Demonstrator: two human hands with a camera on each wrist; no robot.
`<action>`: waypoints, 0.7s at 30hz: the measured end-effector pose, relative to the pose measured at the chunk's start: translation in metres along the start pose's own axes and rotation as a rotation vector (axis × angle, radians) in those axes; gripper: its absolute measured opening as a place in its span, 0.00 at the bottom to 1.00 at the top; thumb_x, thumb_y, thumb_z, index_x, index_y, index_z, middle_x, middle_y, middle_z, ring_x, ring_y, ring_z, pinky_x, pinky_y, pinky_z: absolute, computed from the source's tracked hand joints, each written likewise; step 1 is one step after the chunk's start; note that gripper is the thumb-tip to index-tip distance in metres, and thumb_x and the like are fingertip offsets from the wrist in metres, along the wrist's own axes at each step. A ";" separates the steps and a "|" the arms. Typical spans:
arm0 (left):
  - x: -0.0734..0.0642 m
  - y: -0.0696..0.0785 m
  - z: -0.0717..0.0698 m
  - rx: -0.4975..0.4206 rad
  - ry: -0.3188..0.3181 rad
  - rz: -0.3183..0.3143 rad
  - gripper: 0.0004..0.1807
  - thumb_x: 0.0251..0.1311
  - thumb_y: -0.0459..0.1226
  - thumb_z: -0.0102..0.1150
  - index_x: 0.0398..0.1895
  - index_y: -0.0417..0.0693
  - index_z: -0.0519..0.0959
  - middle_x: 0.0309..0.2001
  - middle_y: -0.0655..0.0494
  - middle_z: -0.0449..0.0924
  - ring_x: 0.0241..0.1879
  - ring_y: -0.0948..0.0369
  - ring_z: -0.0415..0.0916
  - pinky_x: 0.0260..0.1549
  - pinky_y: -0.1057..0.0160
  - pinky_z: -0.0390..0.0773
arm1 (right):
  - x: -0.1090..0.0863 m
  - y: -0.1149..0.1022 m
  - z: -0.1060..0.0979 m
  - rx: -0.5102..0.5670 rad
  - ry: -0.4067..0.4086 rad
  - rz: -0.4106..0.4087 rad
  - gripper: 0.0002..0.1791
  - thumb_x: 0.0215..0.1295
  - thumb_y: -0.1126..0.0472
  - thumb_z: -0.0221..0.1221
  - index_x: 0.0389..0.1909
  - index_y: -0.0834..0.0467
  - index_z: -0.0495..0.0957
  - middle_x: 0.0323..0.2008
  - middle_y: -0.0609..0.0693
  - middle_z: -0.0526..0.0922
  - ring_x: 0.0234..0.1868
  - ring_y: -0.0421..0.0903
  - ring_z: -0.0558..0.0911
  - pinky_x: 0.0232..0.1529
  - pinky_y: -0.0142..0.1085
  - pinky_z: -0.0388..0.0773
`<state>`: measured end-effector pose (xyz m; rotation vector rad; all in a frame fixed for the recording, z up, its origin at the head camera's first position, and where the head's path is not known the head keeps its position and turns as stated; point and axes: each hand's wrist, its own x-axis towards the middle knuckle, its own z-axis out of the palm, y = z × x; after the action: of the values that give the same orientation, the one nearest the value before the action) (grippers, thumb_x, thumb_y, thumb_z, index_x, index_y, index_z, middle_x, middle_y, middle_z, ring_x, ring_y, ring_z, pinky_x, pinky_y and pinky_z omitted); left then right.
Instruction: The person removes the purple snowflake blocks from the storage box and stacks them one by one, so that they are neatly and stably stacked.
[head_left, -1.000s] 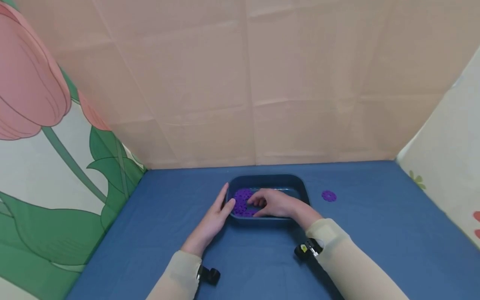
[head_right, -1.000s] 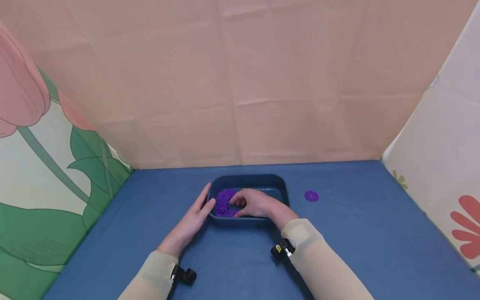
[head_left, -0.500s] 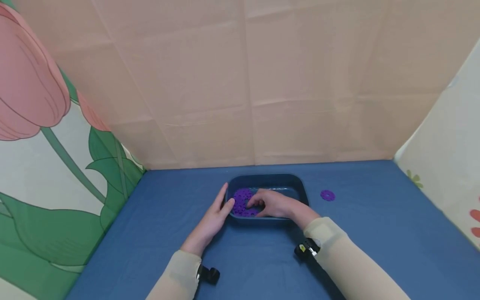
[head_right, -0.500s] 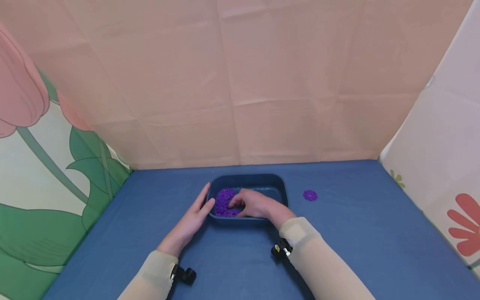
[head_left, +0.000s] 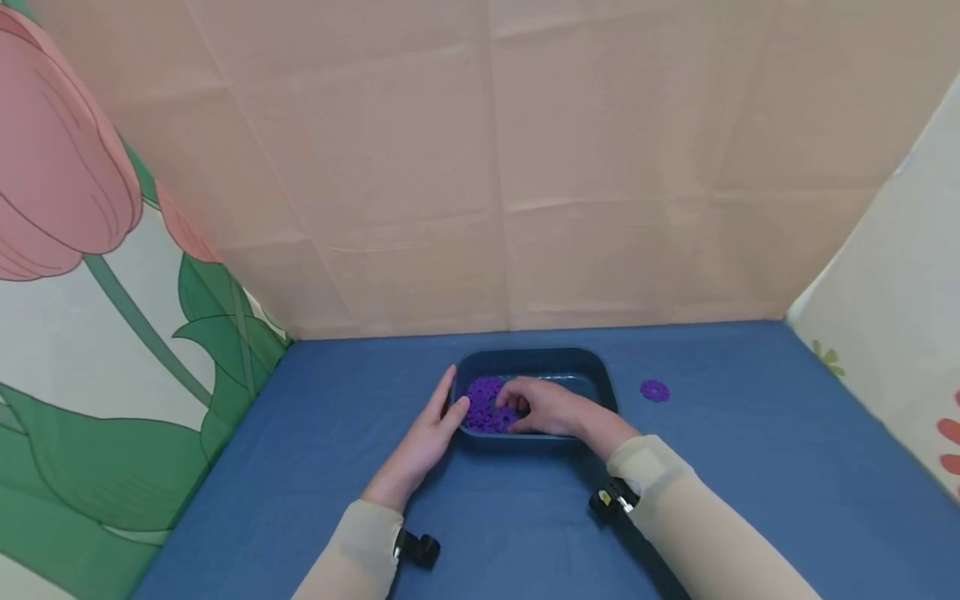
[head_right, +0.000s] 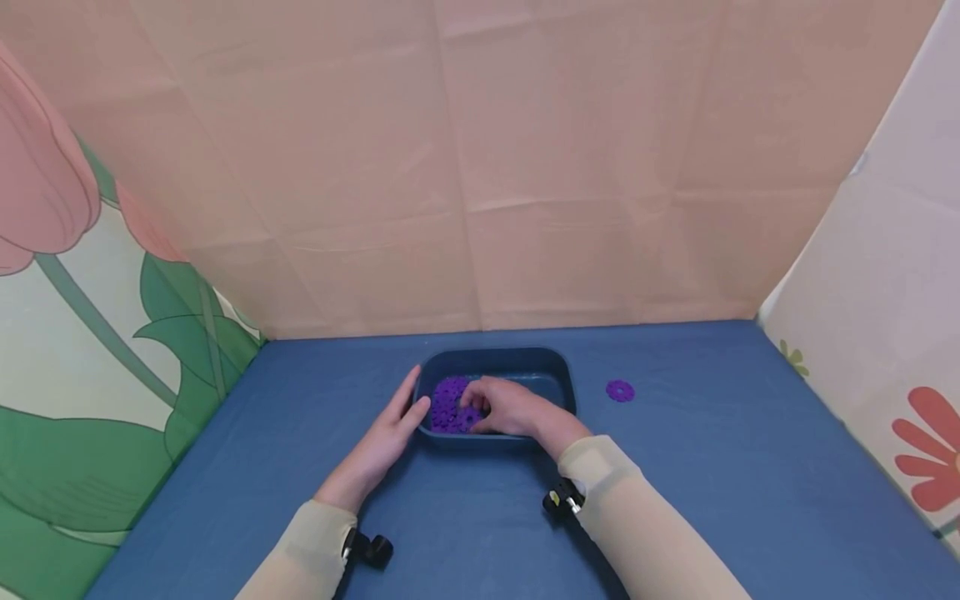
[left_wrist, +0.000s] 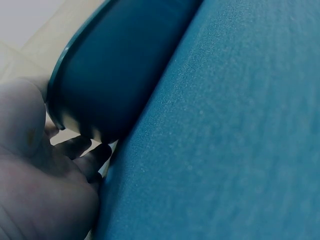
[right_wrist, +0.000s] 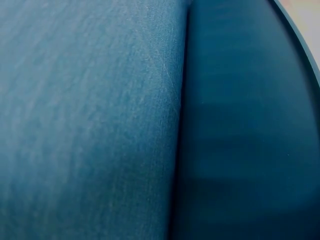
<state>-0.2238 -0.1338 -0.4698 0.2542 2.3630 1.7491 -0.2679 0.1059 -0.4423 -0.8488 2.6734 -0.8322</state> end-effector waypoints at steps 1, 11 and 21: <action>0.000 0.000 0.000 0.001 0.001 -0.001 0.41 0.62 0.71 0.46 0.75 0.87 0.42 0.80 0.70 0.37 0.80 0.56 0.35 0.75 0.41 0.44 | 0.000 0.000 0.000 0.000 0.004 -0.002 0.18 0.57 0.59 0.72 0.48 0.50 0.81 0.42 0.45 0.81 0.44 0.43 0.78 0.50 0.43 0.78; -0.001 0.001 0.000 0.006 0.002 -0.007 0.39 0.63 0.70 0.45 0.74 0.89 0.42 0.80 0.71 0.37 0.80 0.57 0.35 0.75 0.41 0.43 | -0.001 -0.001 0.000 -0.044 0.024 -0.018 0.20 0.61 0.59 0.69 0.55 0.50 0.81 0.38 0.46 0.83 0.36 0.40 0.78 0.41 0.39 0.78; -0.001 0.000 0.000 0.005 0.005 -0.008 0.38 0.62 0.71 0.45 0.73 0.92 0.42 0.80 0.71 0.38 0.80 0.55 0.35 0.75 0.39 0.43 | 0.001 -0.001 0.000 -0.071 0.028 0.027 0.23 0.58 0.55 0.72 0.55 0.51 0.82 0.35 0.44 0.83 0.34 0.39 0.77 0.39 0.37 0.78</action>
<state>-0.2226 -0.1337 -0.4700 0.2406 2.3692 1.7418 -0.2683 0.1048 -0.4419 -0.8204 2.7469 -0.7523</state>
